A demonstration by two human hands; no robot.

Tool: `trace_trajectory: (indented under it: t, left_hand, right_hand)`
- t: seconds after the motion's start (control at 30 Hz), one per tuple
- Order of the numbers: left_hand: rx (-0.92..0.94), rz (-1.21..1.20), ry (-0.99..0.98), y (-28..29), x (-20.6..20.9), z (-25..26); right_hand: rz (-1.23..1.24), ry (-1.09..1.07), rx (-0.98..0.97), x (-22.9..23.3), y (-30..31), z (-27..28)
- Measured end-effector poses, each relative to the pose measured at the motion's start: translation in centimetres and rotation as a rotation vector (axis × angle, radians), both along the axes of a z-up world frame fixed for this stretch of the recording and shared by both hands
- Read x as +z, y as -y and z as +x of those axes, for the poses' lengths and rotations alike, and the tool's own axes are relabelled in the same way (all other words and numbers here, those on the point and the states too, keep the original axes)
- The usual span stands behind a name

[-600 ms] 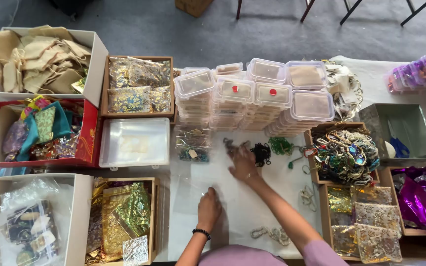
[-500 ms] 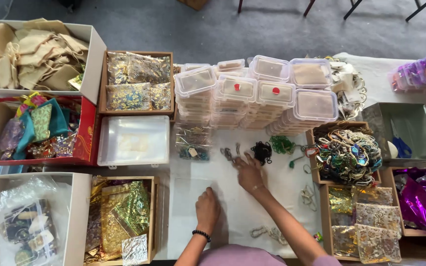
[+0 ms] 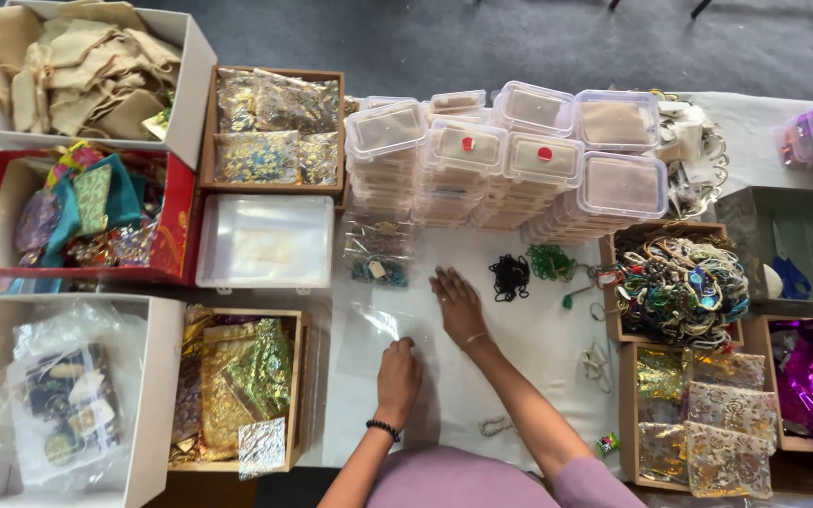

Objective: The person sorts and packs various jewelry components including metal findings, beads, and decorative pouches into small plastic bags.

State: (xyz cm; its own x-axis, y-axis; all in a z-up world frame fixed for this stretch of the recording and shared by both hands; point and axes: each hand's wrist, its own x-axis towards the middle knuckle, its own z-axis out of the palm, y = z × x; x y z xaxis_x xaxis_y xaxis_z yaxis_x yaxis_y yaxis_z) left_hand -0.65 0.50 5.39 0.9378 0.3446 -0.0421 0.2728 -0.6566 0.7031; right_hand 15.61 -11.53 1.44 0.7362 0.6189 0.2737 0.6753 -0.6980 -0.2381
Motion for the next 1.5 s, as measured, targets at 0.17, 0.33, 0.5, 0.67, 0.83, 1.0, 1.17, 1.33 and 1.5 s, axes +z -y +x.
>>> trace_trajectory:
  t: [0.17,0.33,0.5,0.67,0.83,1.0,1.17,1.33,1.5]
  left_hand:
    - [0.007,0.017,-0.025,0.1,-0.7,0.7]
    - [0.022,0.041,-0.049,0.5,-3.8,1.2]
    - [0.101,-0.161,0.004,-0.5,-2.0,1.1]
    - [0.204,-0.324,0.014,-1.5,-7.0,0.9]
    - [0.272,-0.348,0.066,-2.2,-8.2,0.5]
    - [0.288,-0.327,0.108,-1.8,-0.6,-0.3]
    - [0.202,-0.345,0.176,-2.0,0.9,-1.9]
    - [-0.049,-0.172,0.14,-2.9,1.0,-4.3]
    - [-0.328,0.255,0.205,-3.3,-4.6,-5.6]
  right_hand:
    - [0.013,-0.174,0.066,-2.3,6.7,-3.5]
    - [0.073,-0.453,-0.223,0.0,8.5,-6.2]
    - [1.296,-1.738,-0.417,-0.4,5.1,-6.6]
    - [1.319,-1.96,-0.392,-5.6,1.8,-7.3]
    - [1.165,-1.892,-0.521,-5.1,0.8,-8.0]
    - [1.232,-1.911,-0.15,-7.6,1.0,-7.8]
    - [0.784,-1.465,-0.279,-0.1,0.3,-7.8]
    - [0.478,-0.869,-0.161,0.1,1.6,-7.5]
    - [0.332,-0.71,-0.074,2.7,1.0,-7.5]
